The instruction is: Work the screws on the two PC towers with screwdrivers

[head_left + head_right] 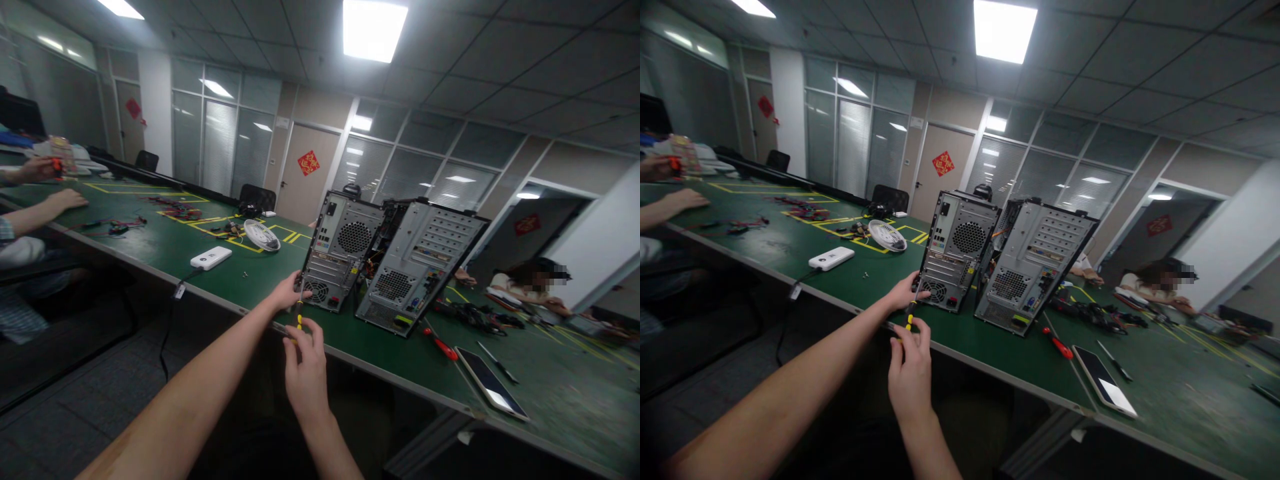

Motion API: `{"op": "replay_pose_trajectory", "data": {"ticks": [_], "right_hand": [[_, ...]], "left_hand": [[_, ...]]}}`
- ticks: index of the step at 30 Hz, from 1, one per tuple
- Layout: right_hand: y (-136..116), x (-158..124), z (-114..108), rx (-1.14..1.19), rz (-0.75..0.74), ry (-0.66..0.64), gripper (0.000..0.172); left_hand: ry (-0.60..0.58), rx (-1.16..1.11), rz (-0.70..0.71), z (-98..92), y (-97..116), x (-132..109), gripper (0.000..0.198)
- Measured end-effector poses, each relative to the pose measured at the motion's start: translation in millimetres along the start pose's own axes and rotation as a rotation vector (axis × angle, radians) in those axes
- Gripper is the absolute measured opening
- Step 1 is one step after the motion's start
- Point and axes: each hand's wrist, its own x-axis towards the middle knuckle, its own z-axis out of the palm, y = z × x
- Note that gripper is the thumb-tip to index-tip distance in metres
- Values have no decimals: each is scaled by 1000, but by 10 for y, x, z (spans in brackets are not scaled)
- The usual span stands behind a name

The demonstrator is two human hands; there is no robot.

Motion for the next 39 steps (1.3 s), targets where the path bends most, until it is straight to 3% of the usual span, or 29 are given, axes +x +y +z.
{"op": "replay_pose_trajectory", "data": {"ticks": [39], "right_hand": [[-10, 14, 3, -12, 48, 20, 20]], "left_hand": [[18, 23, -27, 11, 21, 3, 89]]}}
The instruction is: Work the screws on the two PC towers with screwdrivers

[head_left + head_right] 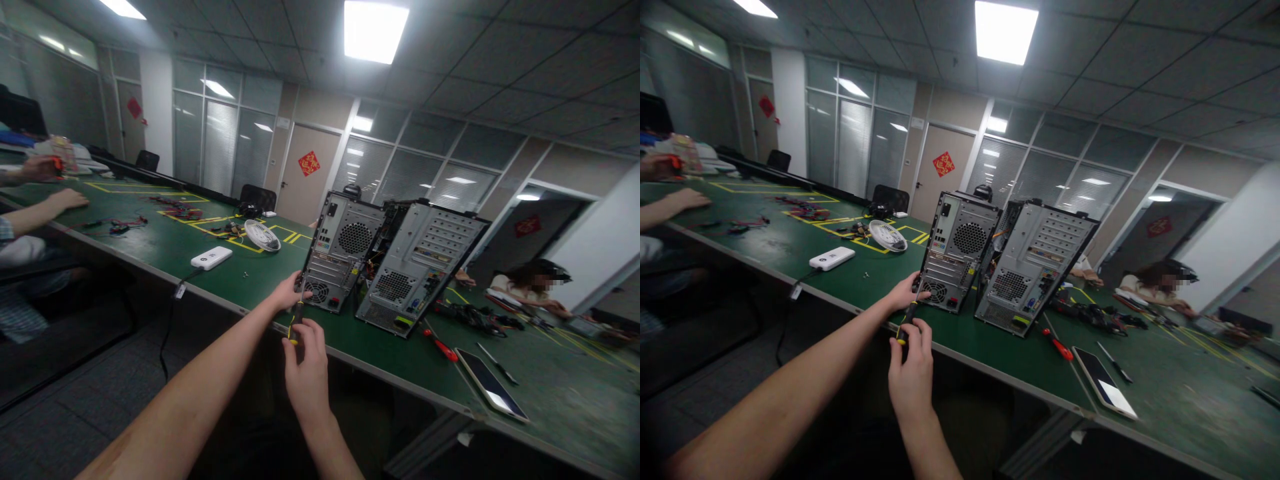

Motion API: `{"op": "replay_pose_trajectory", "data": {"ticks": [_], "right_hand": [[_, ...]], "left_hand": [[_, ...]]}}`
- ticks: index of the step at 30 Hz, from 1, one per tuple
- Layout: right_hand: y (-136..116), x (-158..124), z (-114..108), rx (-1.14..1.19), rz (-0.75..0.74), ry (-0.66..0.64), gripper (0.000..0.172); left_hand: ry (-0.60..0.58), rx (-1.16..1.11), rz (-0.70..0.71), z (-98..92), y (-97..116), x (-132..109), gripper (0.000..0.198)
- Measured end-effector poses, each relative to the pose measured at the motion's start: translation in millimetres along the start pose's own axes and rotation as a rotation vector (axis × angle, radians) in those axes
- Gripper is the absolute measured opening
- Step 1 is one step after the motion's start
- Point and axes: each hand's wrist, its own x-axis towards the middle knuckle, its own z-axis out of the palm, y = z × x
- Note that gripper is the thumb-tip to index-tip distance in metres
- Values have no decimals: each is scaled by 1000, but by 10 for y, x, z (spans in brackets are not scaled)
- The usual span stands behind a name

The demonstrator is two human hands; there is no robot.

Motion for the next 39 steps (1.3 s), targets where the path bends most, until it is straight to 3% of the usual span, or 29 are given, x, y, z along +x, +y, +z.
{"op": "replay_pose_trajectory", "data": {"ticks": [16, 39], "right_hand": [[-11, 17, -29, -15, -91, -8, 29], [25, -13, 3, 15, -27, -7, 26]], "left_hand": [[-10, -2, -10, -4, 13, -6, 88], [-18, -47, 24, 14, -85, 32, 89]]}}
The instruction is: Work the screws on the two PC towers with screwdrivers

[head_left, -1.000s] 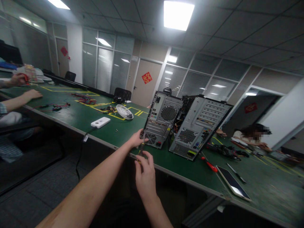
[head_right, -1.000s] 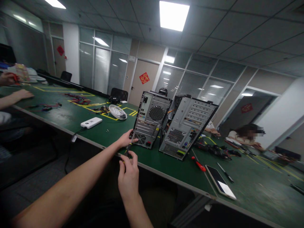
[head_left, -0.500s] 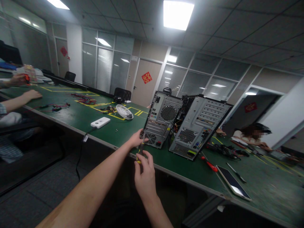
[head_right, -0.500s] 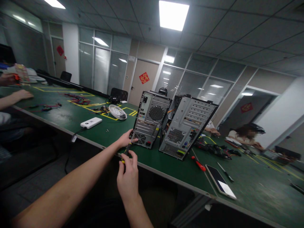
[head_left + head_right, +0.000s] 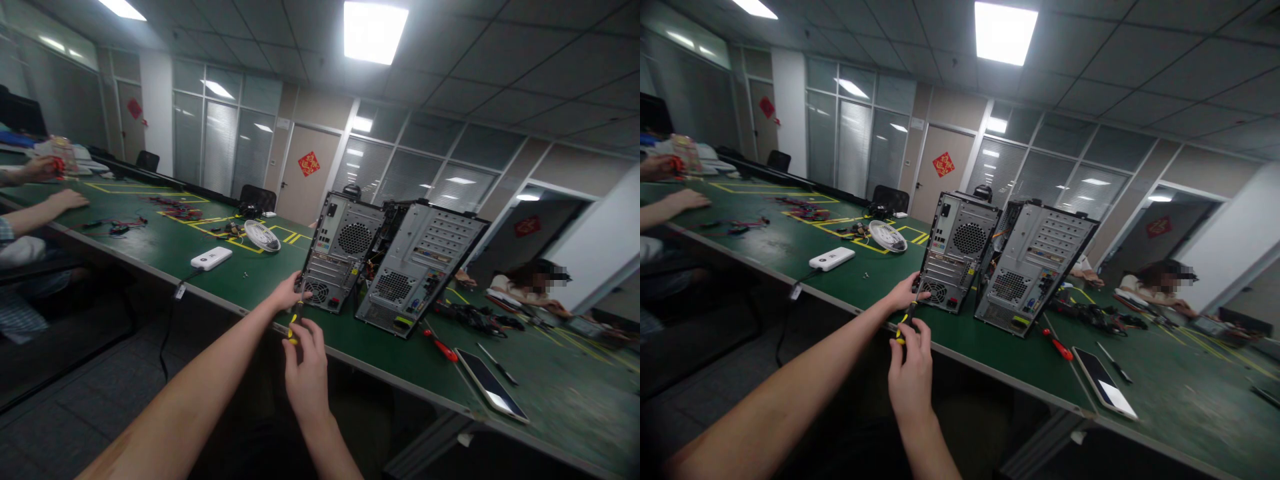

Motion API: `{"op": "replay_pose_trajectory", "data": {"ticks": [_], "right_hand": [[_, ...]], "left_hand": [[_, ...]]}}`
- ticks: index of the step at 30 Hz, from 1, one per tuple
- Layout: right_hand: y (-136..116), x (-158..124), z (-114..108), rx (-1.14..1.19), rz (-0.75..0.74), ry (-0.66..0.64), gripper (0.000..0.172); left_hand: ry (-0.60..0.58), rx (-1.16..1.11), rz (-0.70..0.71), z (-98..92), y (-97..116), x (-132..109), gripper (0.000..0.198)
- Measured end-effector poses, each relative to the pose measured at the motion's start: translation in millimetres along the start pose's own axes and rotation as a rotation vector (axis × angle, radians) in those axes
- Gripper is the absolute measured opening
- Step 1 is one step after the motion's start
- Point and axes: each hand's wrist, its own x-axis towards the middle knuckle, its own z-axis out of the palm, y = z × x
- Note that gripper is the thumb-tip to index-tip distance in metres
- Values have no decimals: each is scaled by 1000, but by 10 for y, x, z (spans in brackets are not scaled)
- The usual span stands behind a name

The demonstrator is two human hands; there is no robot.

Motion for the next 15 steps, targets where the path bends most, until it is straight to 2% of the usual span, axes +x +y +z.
{"op": "replay_pose_trajectory", "data": {"ticks": [15], "right_hand": [[9, 3, 1, 3, 38, 22, 22]], "left_hand": [[-8, -9, -2, -3, -4, -3, 95]]}}
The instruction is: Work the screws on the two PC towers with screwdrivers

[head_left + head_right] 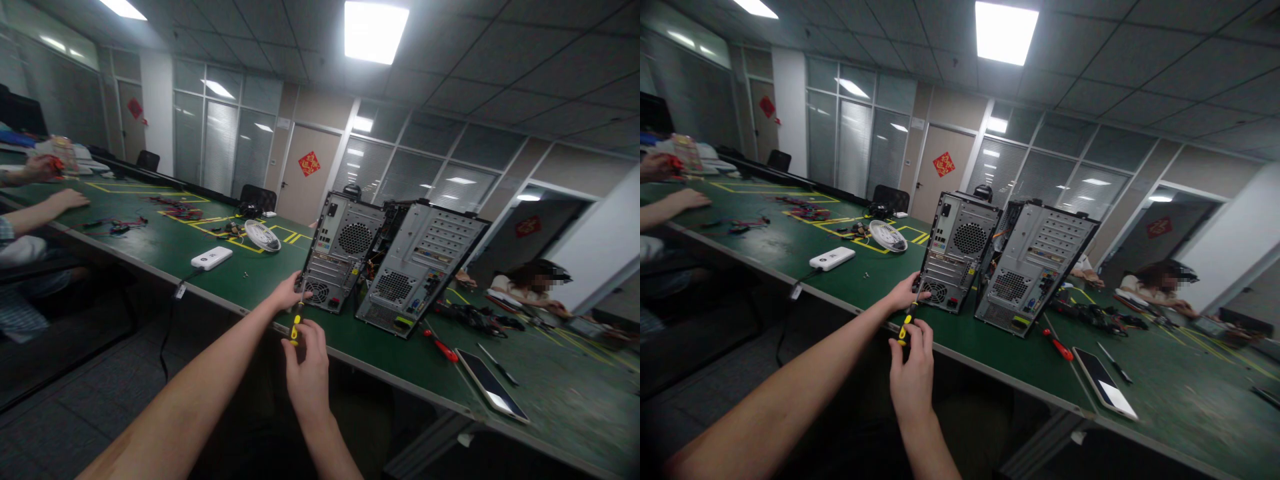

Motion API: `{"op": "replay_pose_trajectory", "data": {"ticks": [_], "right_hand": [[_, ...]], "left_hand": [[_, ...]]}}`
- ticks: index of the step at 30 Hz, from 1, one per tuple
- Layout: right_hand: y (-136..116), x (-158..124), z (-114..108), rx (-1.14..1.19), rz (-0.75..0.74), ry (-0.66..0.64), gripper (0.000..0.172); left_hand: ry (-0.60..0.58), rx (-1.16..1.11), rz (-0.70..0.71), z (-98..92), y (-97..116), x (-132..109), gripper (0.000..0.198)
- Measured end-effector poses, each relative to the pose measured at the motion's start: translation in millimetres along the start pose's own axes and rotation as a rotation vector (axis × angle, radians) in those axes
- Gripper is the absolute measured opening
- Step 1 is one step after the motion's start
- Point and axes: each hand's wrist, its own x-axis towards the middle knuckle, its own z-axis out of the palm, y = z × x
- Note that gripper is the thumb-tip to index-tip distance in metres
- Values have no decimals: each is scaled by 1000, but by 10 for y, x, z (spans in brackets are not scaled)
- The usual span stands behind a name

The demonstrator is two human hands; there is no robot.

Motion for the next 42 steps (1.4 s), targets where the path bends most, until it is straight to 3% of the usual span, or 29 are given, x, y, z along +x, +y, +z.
{"op": "replay_pose_trajectory", "data": {"ticks": [11, 21, 42], "right_hand": [[22, -6, 15, -36, -74, -34, 24], [-42, -10, -5, -17, -69, -50, 30], [-29, -7, -12, -16, -15, -10, 22]], "left_hand": [[16, 15, -4, -1, 24, -5, 93], [5, 5, -19, -13, 110, -44, 90], [-1, 18, -14, -11, 86, -26, 88]]}}
